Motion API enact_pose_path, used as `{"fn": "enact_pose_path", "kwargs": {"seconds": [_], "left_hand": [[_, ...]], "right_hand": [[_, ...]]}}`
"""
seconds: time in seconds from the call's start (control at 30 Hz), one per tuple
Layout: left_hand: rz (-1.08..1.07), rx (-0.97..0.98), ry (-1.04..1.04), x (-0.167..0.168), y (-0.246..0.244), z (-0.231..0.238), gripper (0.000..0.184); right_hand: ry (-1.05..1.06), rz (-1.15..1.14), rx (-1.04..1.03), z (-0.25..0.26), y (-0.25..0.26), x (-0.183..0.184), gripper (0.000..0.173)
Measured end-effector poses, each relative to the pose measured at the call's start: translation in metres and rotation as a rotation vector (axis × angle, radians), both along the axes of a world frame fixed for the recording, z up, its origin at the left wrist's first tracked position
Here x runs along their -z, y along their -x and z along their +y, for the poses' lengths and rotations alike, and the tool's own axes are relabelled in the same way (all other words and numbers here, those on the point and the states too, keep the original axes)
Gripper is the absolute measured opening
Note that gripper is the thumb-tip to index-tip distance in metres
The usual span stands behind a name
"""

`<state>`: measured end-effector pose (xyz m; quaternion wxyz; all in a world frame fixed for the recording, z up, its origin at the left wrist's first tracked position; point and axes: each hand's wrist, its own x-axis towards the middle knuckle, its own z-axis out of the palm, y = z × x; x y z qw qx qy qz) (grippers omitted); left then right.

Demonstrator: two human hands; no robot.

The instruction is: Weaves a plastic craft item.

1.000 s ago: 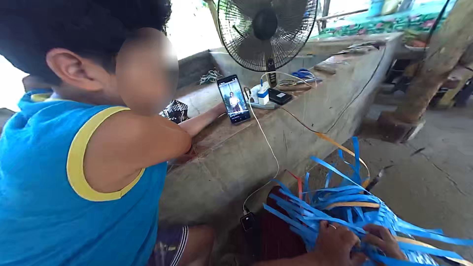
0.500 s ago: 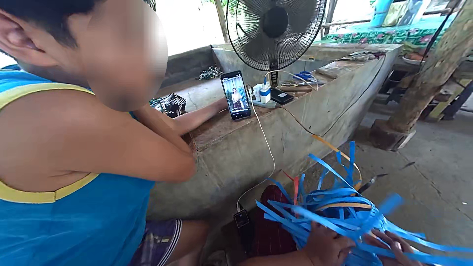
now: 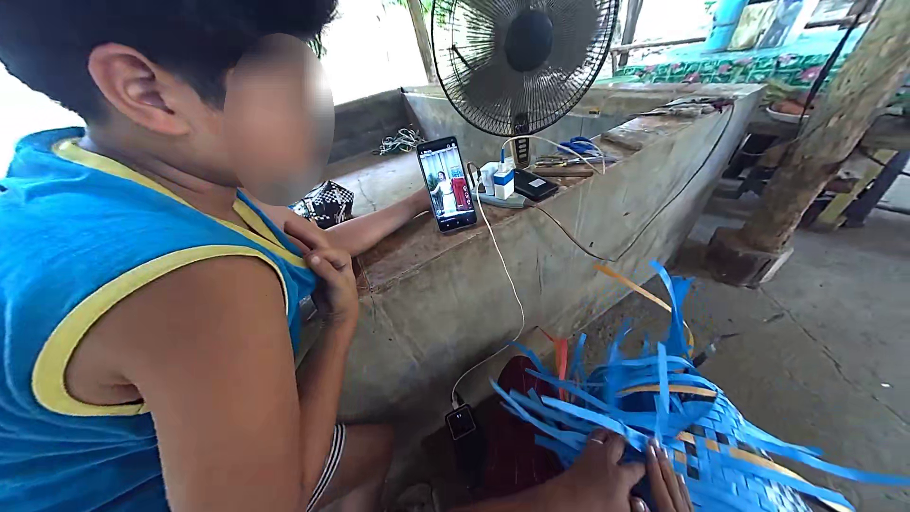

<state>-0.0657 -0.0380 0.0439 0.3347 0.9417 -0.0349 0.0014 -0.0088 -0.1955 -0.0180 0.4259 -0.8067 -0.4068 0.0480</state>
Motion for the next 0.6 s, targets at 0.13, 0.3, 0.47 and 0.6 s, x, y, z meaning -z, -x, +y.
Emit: {"fn": "enact_pose_path", "kwargs": {"seconds": [0.13,0.3,0.47,0.6], "left_hand": [[-0.17,0.104,0.117,-0.021,0.018,-0.001,0.023],[0.055,-0.151,-0.058,-0.012,-0.033,0.006,0.034],[0.494,-0.114,-0.089,-0.007,-0.074,-0.002,0.064],[0.318,-0.095,-0.029,-0.004,-0.081,-0.01,0.043]], "right_hand": [[0.181,-0.121,-0.03,0.001,0.002,0.007,0.067],[0.264,-0.128,0.025,0.01,0.016,-0.006,0.067],[0.138,-0.003,0.038,0.0,0.032,-0.014,0.05],[0.028,0.005,0.091,-0.008,0.034,-0.024,0.031]]}}
